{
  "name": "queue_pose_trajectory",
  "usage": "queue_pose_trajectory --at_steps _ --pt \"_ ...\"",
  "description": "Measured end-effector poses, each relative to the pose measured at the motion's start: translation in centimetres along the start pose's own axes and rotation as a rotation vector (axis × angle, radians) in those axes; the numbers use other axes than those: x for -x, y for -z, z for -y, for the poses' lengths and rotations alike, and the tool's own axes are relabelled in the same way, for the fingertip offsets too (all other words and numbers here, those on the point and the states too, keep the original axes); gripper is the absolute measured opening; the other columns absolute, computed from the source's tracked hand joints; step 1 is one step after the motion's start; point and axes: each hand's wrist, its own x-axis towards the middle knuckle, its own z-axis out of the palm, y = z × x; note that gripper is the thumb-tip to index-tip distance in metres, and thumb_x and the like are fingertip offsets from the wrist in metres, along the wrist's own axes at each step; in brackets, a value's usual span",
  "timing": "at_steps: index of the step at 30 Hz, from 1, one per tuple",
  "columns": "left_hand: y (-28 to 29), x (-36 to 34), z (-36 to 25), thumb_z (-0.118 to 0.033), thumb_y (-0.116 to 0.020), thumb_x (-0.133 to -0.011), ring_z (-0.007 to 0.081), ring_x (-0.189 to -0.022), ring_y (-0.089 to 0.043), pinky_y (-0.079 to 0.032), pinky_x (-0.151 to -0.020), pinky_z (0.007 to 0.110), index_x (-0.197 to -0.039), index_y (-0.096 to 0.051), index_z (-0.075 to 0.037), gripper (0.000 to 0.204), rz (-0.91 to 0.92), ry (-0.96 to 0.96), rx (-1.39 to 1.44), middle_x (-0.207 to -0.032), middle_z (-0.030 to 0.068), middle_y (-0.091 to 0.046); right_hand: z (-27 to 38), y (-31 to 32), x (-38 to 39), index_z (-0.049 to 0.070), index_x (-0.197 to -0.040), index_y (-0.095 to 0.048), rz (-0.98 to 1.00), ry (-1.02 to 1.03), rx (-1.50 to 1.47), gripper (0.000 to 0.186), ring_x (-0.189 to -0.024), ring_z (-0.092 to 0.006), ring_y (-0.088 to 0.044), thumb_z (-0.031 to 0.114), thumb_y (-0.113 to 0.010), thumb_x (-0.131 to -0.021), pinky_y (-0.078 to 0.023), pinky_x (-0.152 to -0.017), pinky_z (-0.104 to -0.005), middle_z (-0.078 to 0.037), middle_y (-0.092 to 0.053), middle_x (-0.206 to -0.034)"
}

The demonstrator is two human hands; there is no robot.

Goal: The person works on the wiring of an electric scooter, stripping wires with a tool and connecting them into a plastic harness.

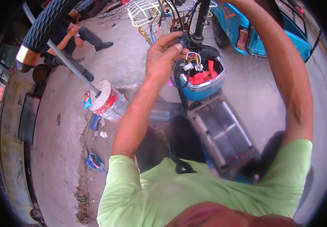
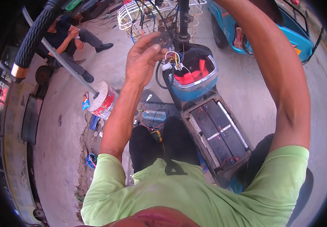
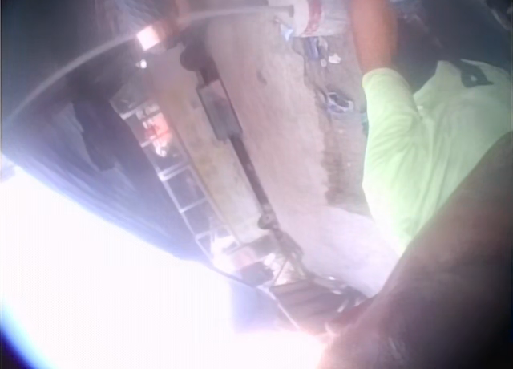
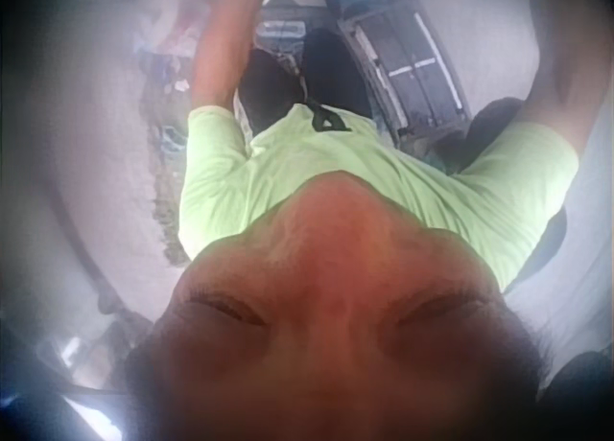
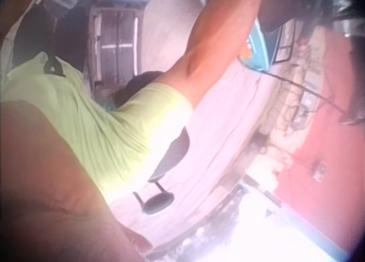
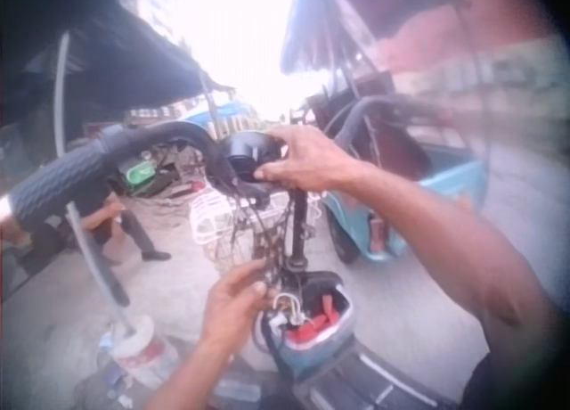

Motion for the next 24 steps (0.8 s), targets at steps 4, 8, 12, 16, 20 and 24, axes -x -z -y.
queue_pose_trajectory --at_steps 4,8,12,16,20,24 --pt "1.5 0.5 0.7 0.000 -0.064 -0.096 0.0219 -0.089 -0.073 -0.061 -0.079 0.035 -0.134 -0.061 0.002 0.038 -0.010 -0.048 -0.117 -0.109 0.0142 -0.071 1.5 0.5 0.7 0.007 -0.141 -0.061 0.068 -0.002 -0.076 0.057 -0.096 -0.0226 -0.070 0.021 -0.076 -0.087 -0.057 -0.090 -0.0374 -0.018 -0.073 -0.115" --pt "2.5 1.3 0.3 -0.003 -0.066 -0.096 0.0207 -0.086 -0.073 -0.061 -0.080 0.035 -0.134 -0.062 0.003 0.039 0.036 0.005 -0.283 -0.106 0.0127 -0.071 0.5 -0.2 0.3 0.009 -0.143 -0.060 0.023 0.054 -0.033 0.057 -0.097 -0.0222 -0.070 0.019 -0.075 -0.089 -0.056 -0.094 -0.0381 -0.016 -0.074 -0.113" --pt "2.8 1.9 0.1 -0.003 -0.068 -0.094 0.0184 -0.097 -0.070 -0.060 -0.083 0.034 -0.132 -0.064 0.002 0.039 0.037 0.022 -0.267 -0.105 0.0102 -0.070 1.1 0.3 0.7 0.011 -0.145 -0.059 0.080 0.011 -0.031 0.057 -0.098 -0.0210 -0.070 0.020 -0.074 -0.090 -0.055 -0.097 -0.0393 -0.016 -0.074 -0.115" --pt "3.4 1.9 0.4 -0.002 -0.069 -0.093 0.0177 -0.101 -0.068 -0.059 -0.085 0.034 -0.129 -0.065 0.002 0.037 0.039 0.033 -0.229 -0.108 0.0101 -0.071 0.6 0.2 0.7 0.013 -0.147 -0.056 0.130 -0.022 -0.080 0.058 -0.101 -0.0200 -0.070 0.021 -0.073 -0.092 -0.054 -0.099 -0.0409 -0.015 -0.072 -0.121" --pt "3.9 2.1 0.7 -0.001 -0.068 -0.092 0.0181 -0.096 -0.069 -0.059 -0.086 0.035 -0.125 -0.066 0.003 0.033 0.057 0.073 -0.209 -0.107 0.0100 -0.071 0.7 0.0 0.7 0.014 -0.148 -0.056 0.098 0.017 -0.071 0.057 -0.102 -0.0203 -0.071 0.021 -0.072 -0.093 -0.055 -0.099 -0.0417 -0.015 -0.072 -0.121" --pt "3.5 2.3 0.5 -0.001 -0.068 -0.092 0.0178 -0.096 -0.068 -0.059 -0.087 0.036 -0.122 -0.067 0.003 0.031 0.051 0.090 -0.164 -0.107 0.0103 -0.071 1.3 0.1 0.9 0.013 -0.148 -0.056 0.111 -0.057 -0.067 0.056 -0.102 -0.0207 -0.071 0.020 -0.072 -0.094 -0.055 -0.099 -0.0422 -0.016 -0.072 -0.120"
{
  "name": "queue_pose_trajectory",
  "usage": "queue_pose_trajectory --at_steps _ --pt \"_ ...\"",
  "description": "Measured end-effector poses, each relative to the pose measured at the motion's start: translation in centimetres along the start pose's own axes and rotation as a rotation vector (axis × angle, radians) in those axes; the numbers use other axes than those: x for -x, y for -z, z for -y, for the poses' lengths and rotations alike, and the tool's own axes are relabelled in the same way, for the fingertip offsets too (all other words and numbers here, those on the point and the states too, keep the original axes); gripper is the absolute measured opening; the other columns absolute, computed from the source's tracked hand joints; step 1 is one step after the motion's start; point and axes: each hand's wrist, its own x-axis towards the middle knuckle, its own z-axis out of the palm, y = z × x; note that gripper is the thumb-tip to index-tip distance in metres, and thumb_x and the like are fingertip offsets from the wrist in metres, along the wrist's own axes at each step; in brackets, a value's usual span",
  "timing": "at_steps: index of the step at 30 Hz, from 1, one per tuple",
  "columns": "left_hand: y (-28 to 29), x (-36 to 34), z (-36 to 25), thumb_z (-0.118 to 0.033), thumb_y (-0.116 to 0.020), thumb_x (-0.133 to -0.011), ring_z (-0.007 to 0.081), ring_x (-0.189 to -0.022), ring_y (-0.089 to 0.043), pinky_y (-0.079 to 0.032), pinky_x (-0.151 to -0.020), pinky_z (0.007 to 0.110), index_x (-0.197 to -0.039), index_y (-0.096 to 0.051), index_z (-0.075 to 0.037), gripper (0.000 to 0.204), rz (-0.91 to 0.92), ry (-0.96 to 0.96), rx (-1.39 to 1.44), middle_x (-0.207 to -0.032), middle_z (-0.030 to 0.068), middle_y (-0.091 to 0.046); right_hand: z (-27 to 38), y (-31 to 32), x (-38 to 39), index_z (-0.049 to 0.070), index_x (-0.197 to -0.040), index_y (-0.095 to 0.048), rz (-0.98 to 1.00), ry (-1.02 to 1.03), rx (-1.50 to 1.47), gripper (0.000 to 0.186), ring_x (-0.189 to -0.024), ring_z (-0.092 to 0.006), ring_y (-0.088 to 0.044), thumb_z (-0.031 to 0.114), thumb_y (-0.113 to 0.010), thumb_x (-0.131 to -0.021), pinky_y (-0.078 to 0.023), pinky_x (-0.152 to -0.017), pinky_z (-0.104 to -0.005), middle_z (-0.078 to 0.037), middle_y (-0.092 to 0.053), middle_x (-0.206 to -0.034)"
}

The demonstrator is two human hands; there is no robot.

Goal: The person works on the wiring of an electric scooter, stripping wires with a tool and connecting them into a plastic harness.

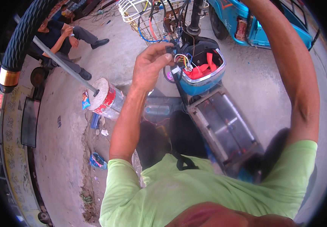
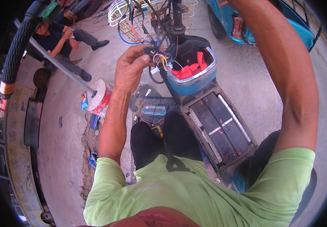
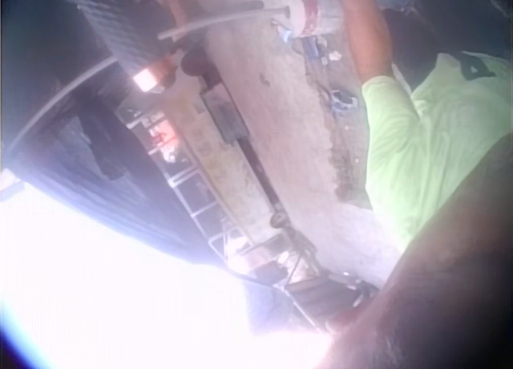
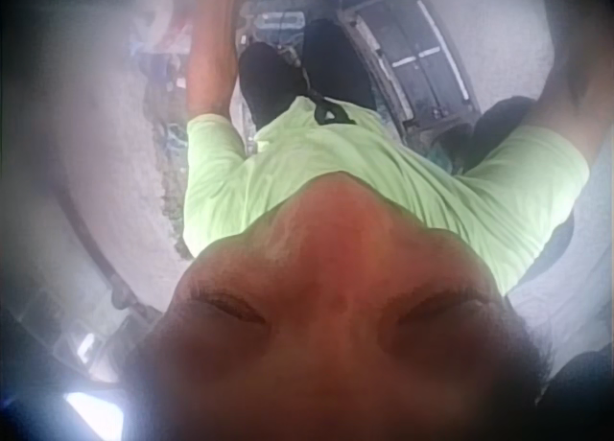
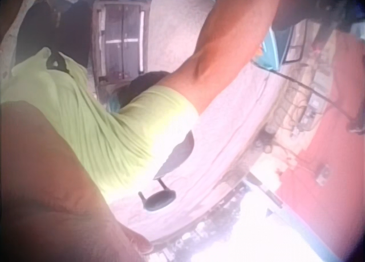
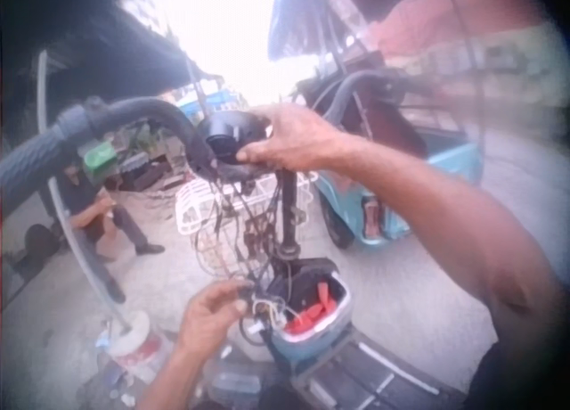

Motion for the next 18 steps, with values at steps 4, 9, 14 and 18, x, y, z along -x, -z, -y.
queue_pose_trajectory --at_steps 4,9,14,18 --pt "0.4 -0.3 0.2 -0.001 -0.067 -0.092 0.0183 -0.098 -0.068 -0.059 -0.086 0.035 -0.124 -0.065 0.002 0.032 -0.006 -0.021 0.018 -0.110 0.0112 -0.071 -0.2 0.1 -0.2 0.013 -0.148 -0.056 0.033 -0.001 -0.009 0.057 -0.101 -0.0207 -0.070 0.018 -0.072 -0.093 -0.057 -0.095 -0.0407 -0.016 -0.072 -0.119" --pt "0.6 -1.3 -0.6 -0.002 -0.062 -0.097 0.0259 -0.103 -0.071 -0.059 -0.087 0.038 -0.125 -0.058 0.000 0.029 0.052 -0.052 0.103 -0.114 0.0151 -0.069 -0.2 0.0 -0.1 0.015 -0.148 -0.055 0.013 0.039 0.010 0.057 -0.100 -0.0205 -0.071 0.017 -0.071 -0.093 -0.058 -0.094 -0.0393 -0.015 -0.073 -0.118" --pt "0.7 -2.2 -1.5 -0.004 -0.062 -0.099 0.0248 -0.099 -0.071 -0.059 -0.086 0.037 -0.123 -0.057 0.000 0.025 0.069 -0.050 0.099 -0.113 0.0151 -0.069 -0.4 -0.2 -0.3 0.015 -0.147 -0.057 -0.047 0.065 -0.001 0.057 -0.101 -0.0218 -0.070 0.019 -0.073 -0.092 -0.056 -0.099 -0.0426 -0.014 -0.074 -0.115" --pt "1.7 -3.0 -2.3 -0.007 -0.066 -0.098 0.0200 -0.091 -0.071 -0.059 -0.082 0.033 -0.121 -0.058 0.000 0.025 0.137 -0.011 -0.045 -0.111 0.0133 -0.070 -0.7 0.1 -0.5 0.015 -0.146 -0.058 0.027 0.040 -0.023 0.056 -0.103 -0.0222 -0.070 0.021 -0.074 -0.092 -0.053 -0.103 -0.0441 -0.015 -0.074 -0.115"
